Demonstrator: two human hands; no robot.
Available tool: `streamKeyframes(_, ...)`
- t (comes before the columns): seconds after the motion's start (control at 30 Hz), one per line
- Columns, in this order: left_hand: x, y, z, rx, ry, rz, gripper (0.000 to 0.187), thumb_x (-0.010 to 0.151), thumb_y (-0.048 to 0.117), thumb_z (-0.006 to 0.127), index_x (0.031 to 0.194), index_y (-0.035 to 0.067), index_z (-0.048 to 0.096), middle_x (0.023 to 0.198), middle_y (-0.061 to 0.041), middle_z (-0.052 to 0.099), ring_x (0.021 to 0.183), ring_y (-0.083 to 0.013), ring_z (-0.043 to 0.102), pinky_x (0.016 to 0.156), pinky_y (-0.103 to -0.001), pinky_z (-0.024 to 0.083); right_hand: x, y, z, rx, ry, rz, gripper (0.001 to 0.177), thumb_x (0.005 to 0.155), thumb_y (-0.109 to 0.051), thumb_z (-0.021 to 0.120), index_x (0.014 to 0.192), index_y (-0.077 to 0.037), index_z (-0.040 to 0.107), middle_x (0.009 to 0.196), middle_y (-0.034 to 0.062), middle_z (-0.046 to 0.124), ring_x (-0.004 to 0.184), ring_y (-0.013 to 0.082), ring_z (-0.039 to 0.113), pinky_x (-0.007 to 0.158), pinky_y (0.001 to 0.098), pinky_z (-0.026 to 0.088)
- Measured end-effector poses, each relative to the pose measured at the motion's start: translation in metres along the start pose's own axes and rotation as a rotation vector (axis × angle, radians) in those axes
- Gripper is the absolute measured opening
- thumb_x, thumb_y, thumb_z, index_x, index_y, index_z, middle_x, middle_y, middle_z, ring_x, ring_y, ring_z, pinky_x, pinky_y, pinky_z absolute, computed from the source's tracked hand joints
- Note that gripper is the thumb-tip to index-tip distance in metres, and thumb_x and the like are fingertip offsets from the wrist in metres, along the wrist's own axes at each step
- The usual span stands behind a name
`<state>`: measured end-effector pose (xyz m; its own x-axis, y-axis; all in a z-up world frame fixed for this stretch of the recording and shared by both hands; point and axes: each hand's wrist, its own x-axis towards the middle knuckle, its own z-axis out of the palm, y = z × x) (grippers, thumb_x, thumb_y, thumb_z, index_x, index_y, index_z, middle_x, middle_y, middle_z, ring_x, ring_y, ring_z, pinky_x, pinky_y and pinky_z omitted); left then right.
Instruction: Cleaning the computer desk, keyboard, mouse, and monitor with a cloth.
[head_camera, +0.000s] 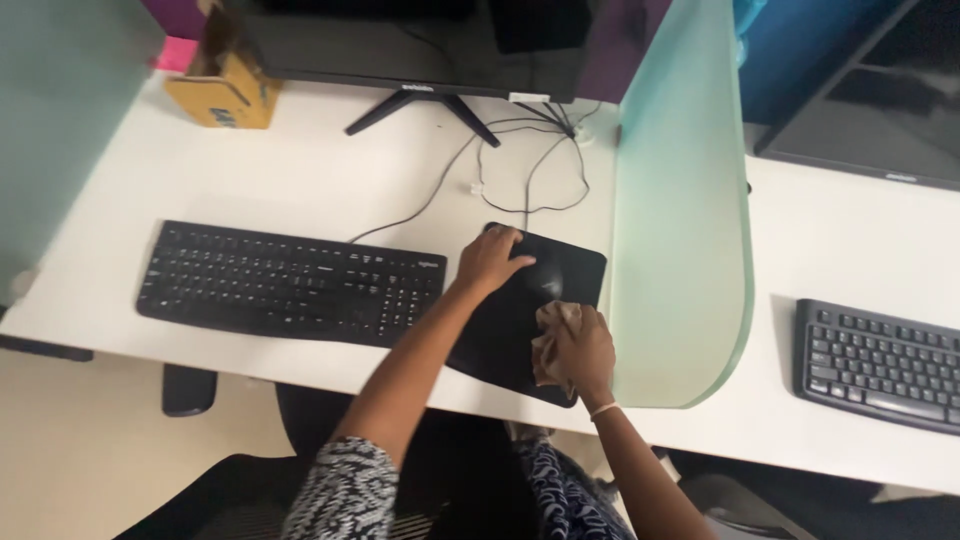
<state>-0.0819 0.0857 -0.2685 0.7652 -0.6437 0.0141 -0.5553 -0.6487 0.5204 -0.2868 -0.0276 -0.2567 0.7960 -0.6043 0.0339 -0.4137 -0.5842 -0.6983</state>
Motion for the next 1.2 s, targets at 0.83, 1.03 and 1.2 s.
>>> streamKeyframes(0.83, 0.062, -0.075, 0.054, 0.454, 0.116, 0.055, 0.020, 0.086, 0.024, 0.067, 0.094, 0.006, 0.063, 0.114, -0.015, 0.064, 0.091, -0.0316, 0.069, 0.068, -0.043, 0.059, 0.039, -0.040, 0.025, 0.314, 0.284, -0.065, 0.046, 0.100, -0.021, 0.055, 0.139, 0.004, 0.051, 0.139, 0.0249, 0.050, 0.128, 0.0419, 0.047, 0.111, 0.0508, 0.035)
streamKeyframes(1.03, 0.058, -0.050, 0.018, 0.131, 0.246, -0.131, 0.015, 0.113, 0.018, 0.056, 0.109, 0.004, 0.057, 0.105, -0.015, 0.066, 0.094, -0.0313, 0.070, 0.075, -0.043, 0.060, 0.105, -0.013, 0.052, 0.299, 0.458, 0.014, 0.044, 0.098, -0.020, 0.057, 0.133, 0.005, 0.054, 0.137, 0.0285, 0.052, 0.126, 0.0434, 0.049, 0.111, 0.0527, 0.037)
streamKeyframes(1.2, 0.061, -0.064, 0.012, 0.190, 0.303, -0.072, 0.022, 0.092, 0.002, 0.063, 0.113, 0.009, 0.061, 0.113, -0.015, 0.062, 0.101, -0.0336, 0.067, 0.076, -0.044, 0.059, 0.140, -0.039, 0.044, 0.306, 0.580, 0.009, 0.047, 0.096, -0.013, 0.060, 0.139, 0.004, 0.049, 0.135, 0.0270, 0.055, 0.126, 0.0435, 0.052, 0.107, 0.0523, 0.041)
